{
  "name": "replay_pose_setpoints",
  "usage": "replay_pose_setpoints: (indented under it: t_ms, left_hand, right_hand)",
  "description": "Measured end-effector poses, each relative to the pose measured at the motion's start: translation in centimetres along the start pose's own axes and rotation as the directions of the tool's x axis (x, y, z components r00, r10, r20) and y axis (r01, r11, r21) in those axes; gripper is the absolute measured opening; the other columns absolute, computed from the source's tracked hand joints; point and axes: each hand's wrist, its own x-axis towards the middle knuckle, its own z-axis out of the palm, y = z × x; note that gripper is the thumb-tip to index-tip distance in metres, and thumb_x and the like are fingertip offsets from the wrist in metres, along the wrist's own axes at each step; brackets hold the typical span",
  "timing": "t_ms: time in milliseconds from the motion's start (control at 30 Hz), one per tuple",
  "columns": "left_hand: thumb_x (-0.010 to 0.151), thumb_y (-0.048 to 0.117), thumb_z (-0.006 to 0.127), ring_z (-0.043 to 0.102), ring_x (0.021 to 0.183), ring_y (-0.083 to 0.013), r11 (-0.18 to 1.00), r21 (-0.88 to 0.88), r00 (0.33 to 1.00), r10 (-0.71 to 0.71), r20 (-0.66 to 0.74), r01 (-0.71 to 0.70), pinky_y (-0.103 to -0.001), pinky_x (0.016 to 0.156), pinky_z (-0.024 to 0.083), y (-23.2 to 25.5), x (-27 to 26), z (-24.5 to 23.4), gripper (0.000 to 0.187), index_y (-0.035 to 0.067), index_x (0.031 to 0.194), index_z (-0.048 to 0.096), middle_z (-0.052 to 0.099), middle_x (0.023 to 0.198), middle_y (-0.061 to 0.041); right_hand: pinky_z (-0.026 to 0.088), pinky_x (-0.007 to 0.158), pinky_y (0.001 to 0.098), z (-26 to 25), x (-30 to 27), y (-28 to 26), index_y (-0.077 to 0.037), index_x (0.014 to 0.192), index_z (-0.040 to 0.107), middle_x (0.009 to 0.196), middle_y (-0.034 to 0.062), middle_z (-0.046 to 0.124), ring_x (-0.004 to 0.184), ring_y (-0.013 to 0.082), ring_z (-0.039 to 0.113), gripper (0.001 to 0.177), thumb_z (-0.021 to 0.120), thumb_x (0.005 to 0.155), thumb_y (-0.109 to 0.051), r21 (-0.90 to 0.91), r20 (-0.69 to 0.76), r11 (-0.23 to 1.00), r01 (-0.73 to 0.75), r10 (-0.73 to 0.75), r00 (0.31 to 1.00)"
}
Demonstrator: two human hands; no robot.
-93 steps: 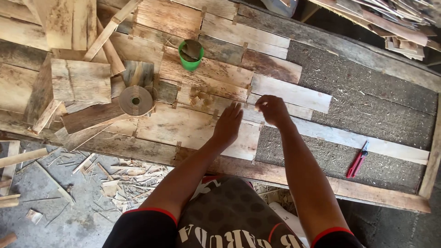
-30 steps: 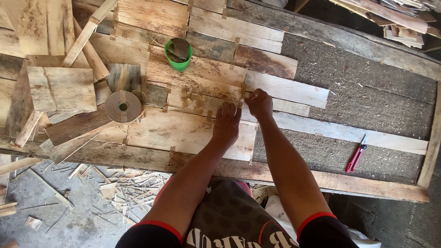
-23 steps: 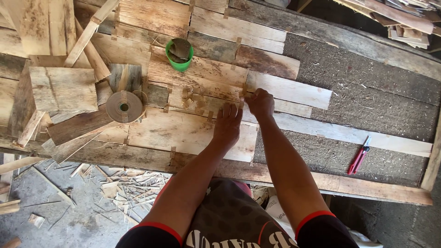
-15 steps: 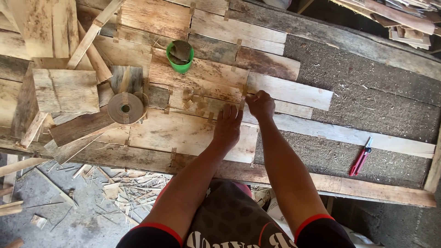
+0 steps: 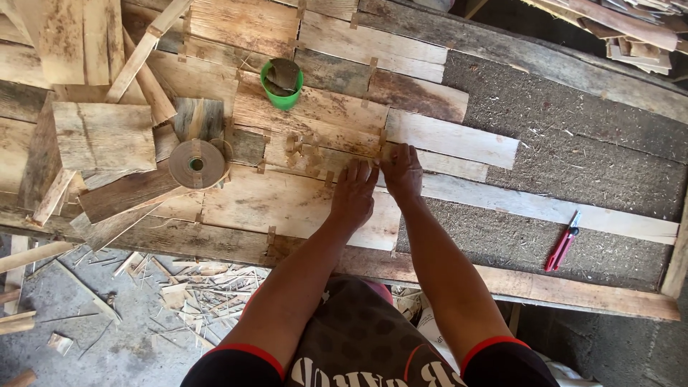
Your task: Cutting and trimming thin wood veneer sheets using a utility knife on a workbench.
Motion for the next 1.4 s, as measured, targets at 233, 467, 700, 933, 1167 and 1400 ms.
replay_pose_setpoints:
  t_ms: [233, 467, 700, 933, 1167, 1400]
  left_hand:
    - [0.082, 0.015, 0.069, 0.037, 0.145, -0.0349, 1.0, -0.027, 0.995, -0.01, 0.103, 0.013, -0.047, 0.119, 0.032, -1.5, 0.1, 0.2, 0.073, 0.001, 0.147, 0.039, 0.041, 0.154, -0.018]
    - [0.091, 0.009, 0.075, 0.059, 0.127, -0.0336, 0.942, -0.319, 0.963, 0.019, -0.27, -0.108, -0.043, 0.111, 0.048, -7.8, 2.2, 1.1, 0.08, 0.007, 0.159, 0.032, 0.061, 0.139, -0.02]
    - [0.056, 0.042, 0.103, 0.043, 0.141, -0.0448, 0.958, -0.104, 0.757, -0.275, -0.593, 0.267, -0.062, 0.114, 0.035, -13.5, 8.2, -10.0, 0.134, 0.014, 0.158, 0.021, 0.039, 0.155, -0.027]
    - [0.051, 0.04, 0.108, 0.049, 0.133, -0.0419, 0.944, -0.159, 0.875, -0.327, -0.356, 0.288, -0.06, 0.108, 0.038, -18.4, 12.5, -8.7, 0.161, 0.019, 0.161, -0.007, 0.047, 0.15, -0.021]
    - [0.058, 0.027, 0.105, 0.053, 0.124, -0.0421, 0.851, -0.027, 0.834, -0.519, -0.188, 0.524, -0.052, 0.105, 0.046, -18.9, 14.0, -8.0, 0.156, 0.015, 0.163, -0.01, 0.05, 0.14, -0.023]
    - [0.059, 0.025, 0.104, 0.058, 0.117, -0.0391, 0.882, -0.003, 0.858, -0.459, -0.232, 0.471, -0.05, 0.099, 0.051, -15.5, 13.2, -8.6, 0.15, 0.013, 0.163, -0.003, 0.056, 0.134, -0.021]
  right_hand:
    - [0.052, 0.079, 0.0523, 0.1, -1.8, 0.4, -0.007, 0.113, 0.054, 0.108, 0.0174, 0.056, 0.095, 0.0391, 0.06, 0.038, 0.078, 0.088, -0.024, 0.031, -0.005, 0.998, 0.051, -0.051, 0.999]
    - [0.053, 0.088, 0.0494, -3.4, -3.5, -1.8, -0.004, 0.134, 0.05, 0.116, 0.0201, 0.056, 0.105, 0.0353, 0.058, 0.05, 0.068, 0.098, -0.034, 0.015, 0.151, 0.994, 0.107, -0.108, 0.983]
    - [0.061, 0.083, 0.0451, -5.4, -10.1, 0.0, -0.002, 0.145, 0.045, 0.136, 0.023, 0.055, 0.105, 0.0314, 0.067, 0.053, 0.058, 0.106, -0.035, 0.013, -0.048, 0.977, 0.214, -0.214, 0.976]
    - [0.061, 0.081, 0.0451, -8.4, -18.2, 0.9, -0.002, 0.141, 0.047, 0.135, 0.0236, 0.056, 0.102, 0.0311, 0.066, 0.047, 0.058, 0.104, -0.029, 0.072, -0.065, 0.996, 0.051, -0.046, 0.997]
    - [0.061, 0.082, 0.0446, -10.3, -23.9, 3.4, -0.002, 0.139, 0.048, 0.136, 0.0243, 0.055, 0.106, 0.0351, 0.066, 0.048, 0.063, 0.1, -0.027, 0.105, -0.083, 0.986, -0.128, 0.137, 0.987]
    - [0.062, 0.081, 0.0436, -10.9, -27.0, 6.3, -0.009, 0.141, 0.047, 0.138, 0.0209, 0.053, 0.104, 0.0316, 0.068, 0.051, 0.06, 0.099, -0.035, 0.019, -0.025, 0.944, -0.329, 0.33, 0.944]
